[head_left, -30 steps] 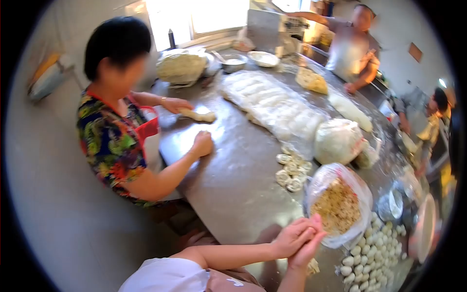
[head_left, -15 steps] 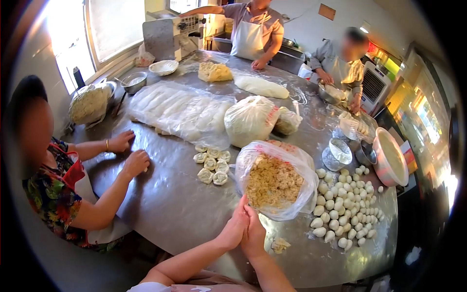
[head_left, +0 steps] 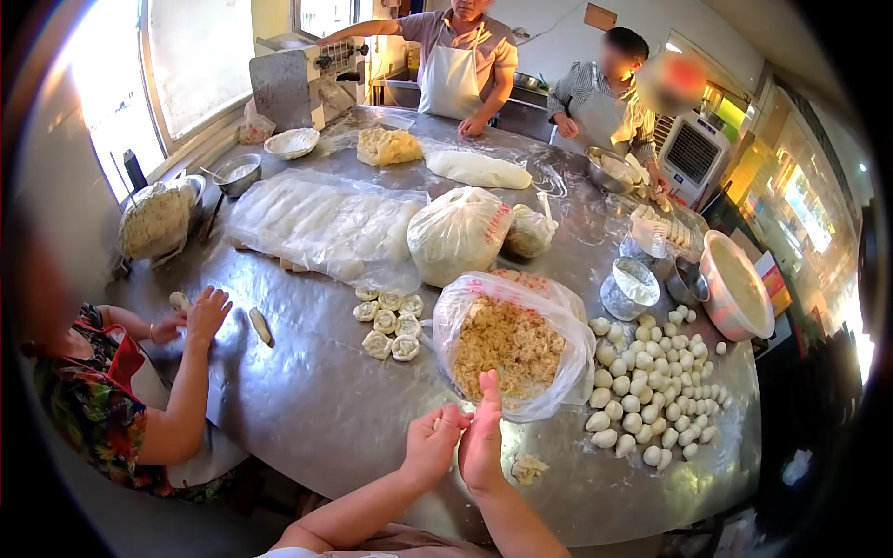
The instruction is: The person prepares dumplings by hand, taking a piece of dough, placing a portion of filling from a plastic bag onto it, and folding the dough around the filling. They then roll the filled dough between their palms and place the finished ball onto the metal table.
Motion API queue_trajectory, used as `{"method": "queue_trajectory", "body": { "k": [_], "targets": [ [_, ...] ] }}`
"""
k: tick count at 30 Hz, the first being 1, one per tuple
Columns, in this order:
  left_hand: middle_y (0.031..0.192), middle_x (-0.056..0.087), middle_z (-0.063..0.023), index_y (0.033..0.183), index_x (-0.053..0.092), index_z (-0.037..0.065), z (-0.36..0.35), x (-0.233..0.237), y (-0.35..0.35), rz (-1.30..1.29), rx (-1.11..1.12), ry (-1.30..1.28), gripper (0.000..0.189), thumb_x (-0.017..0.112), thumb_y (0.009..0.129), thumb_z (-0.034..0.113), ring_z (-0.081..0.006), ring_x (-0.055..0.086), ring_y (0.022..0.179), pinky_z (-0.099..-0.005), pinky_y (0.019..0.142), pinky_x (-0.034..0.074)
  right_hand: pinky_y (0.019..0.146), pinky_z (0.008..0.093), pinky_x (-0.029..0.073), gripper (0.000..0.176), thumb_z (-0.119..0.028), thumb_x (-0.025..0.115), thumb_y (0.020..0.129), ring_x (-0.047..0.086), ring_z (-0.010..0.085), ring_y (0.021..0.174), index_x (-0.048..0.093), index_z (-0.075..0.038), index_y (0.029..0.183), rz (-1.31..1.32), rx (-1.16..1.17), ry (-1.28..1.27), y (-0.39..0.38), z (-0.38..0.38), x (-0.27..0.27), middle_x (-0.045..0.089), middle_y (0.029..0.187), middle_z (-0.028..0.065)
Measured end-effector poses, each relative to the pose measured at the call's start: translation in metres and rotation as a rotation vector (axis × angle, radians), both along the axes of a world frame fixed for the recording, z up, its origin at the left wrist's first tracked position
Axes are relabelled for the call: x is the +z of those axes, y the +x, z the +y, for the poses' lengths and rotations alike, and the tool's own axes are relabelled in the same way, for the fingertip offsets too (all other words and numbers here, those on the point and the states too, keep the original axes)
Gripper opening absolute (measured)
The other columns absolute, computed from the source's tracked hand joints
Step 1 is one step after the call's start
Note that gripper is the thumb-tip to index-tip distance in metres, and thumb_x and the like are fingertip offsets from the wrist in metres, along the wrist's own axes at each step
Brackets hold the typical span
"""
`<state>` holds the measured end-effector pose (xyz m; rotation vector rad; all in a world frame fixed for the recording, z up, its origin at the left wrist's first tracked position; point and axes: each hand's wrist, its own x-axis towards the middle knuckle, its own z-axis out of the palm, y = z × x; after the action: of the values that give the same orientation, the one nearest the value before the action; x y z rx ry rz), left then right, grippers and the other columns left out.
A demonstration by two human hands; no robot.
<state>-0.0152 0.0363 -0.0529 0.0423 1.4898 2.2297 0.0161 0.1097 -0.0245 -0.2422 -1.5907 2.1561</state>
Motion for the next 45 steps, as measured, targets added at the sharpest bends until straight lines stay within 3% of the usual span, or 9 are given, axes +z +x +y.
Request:
{"method": "queue_trajectory", "body": {
  "k": [8, 13, 16, 24, 28, 32, 35, 40, 45],
  "targets": [
    [0.081, 0.063, -0.0066, 0.081, 0.058, 0.002, -0.012, 0.016, -0.015, 0.117, 0.193, 0.078, 0.041, 0.042, 0.099, 0.035, -0.0109, 0.056, 0.069, -0.0255, 0.070, 0.046, 0.099, 0.0312, 0.037, 0.044, -0.028, 0.047, 0.098, 0.045, 0.0183, 0.118, 0.036, 0.000, 0.130, -0.072, 0.137, 0.128, 0.013, -0.024, -0.016, 0.046, 0.126, 0.0118],
    [0.111, 0.061, -0.0039, 0.128, 0.048, 0.005, -0.027, 0.031, -0.013, 0.208, -0.062, 0.236, 0.043, 0.046, 0.097, 0.036, -0.0132, 0.058, 0.090, -0.0264, 0.083, 0.046, 0.080, 0.0273, 0.045, 0.054, -0.048, 0.035, 0.098, 0.055, 0.0125, 0.091, 0.052, 0.001, 0.113, -0.226, 0.108, 0.128, 0.019, -0.011, -0.017, 0.059, 0.102, 0.0081],
    [0.120, 0.057, -0.0107, 0.109, 0.057, -0.002, -0.038, 0.013, -0.011, 0.280, -0.340, 0.009, 0.034, 0.049, 0.097, 0.029, -0.0184, 0.055, 0.107, -0.0346, 0.098, 0.040, 0.073, 0.0255, 0.044, 0.066, -0.058, 0.026, 0.096, 0.056, 0.0120, 0.087, 0.056, 0.000, 0.106, -0.352, 0.192, 0.121, 0.027, -0.010, -0.025, 0.060, 0.094, 0.0058],
    [0.105, 0.063, -0.0115, 0.119, 0.053, -0.001, -0.016, 0.029, -0.003, 0.171, 0.096, 0.394, 0.040, 0.051, 0.095, 0.031, -0.0203, 0.054, 0.110, -0.0334, 0.095, 0.041, 0.062, 0.0258, 0.045, 0.057, -0.052, 0.034, 0.097, 0.058, 0.0137, 0.073, 0.055, 0.000, 0.109, -0.246, 0.123, 0.194, 0.028, -0.017, -0.012, 0.061, 0.085, 0.0059],
    [0.103, 0.063, -0.0087, 0.105, 0.062, -0.001, -0.041, 0.015, -0.009, 0.448, -0.343, 0.023, 0.032, 0.050, 0.096, 0.028, -0.0205, 0.060, 0.100, -0.0322, 0.088, 0.046, 0.058, 0.0275, 0.045, 0.056, -0.051, 0.034, 0.097, 0.057, 0.0139, 0.066, 0.050, -0.001, 0.116, -0.207, 0.324, 0.226, 0.032, 0.000, -0.028, 0.061, 0.080, 0.0054],
    [0.104, 0.062, -0.0079, 0.103, 0.062, 0.002, -0.033, 0.003, -0.008, 0.389, -0.134, -0.016, 0.032, 0.048, 0.097, 0.030, -0.0177, 0.060, 0.094, -0.0306, 0.080, 0.050, 0.058, 0.0285, 0.045, 0.057, -0.052, 0.031, 0.097, 0.057, 0.0142, 0.068, 0.053, -0.002, 0.114, 0.023, -0.041, 0.597, 0.016, -0.020, -0.019, 0.061, 0.077, 0.0044],
    [0.118, 0.057, -0.0128, 0.106, 0.060, 0.001, -0.034, 0.017, -0.009, 0.184, -0.200, 0.059, 0.042, 0.045, 0.096, 0.039, -0.0247, 0.061, 0.092, -0.0386, 0.093, 0.044, 0.055, 0.0269, 0.043, 0.057, -0.053, 0.030, 0.097, 0.055, 0.0130, 0.064, 0.055, -0.003, 0.107, -0.211, -0.061, 0.333, 0.020, -0.025, -0.011, 0.058, 0.072, 0.0033],
    [0.103, 0.063, -0.0100, 0.115, 0.056, 0.005, -0.045, 0.034, -0.011, 0.247, -0.431, 0.047, 0.035, 0.049, 0.096, 0.033, -0.0068, 0.055, 0.062, -0.0197, 0.050, 0.045, 0.044, 0.0215, 0.033, 0.073, -0.073, 0.017, 0.086, 0.044, 0.0078, 0.051, 0.052, -0.009, 0.088, -0.409, 0.414, -0.063, 0.020, -0.001, -0.011, 0.047, 0.061, -0.0019],
    [0.113, 0.058, -0.0134, 0.107, 0.055, 0.005, -0.041, 0.015, -0.012, 0.170, -0.192, 0.083, 0.044, 0.039, 0.097, 0.045, -0.0134, 0.058, 0.083, -0.0232, 0.057, 0.048, 0.047, 0.0214, 0.036, 0.067, -0.064, 0.023, 0.092, 0.046, 0.0082, 0.053, 0.054, -0.006, 0.099, -0.179, -0.066, 0.310, 0.006, -0.042, -0.010, 0.054, 0.072, 0.0017]
  ]
}}
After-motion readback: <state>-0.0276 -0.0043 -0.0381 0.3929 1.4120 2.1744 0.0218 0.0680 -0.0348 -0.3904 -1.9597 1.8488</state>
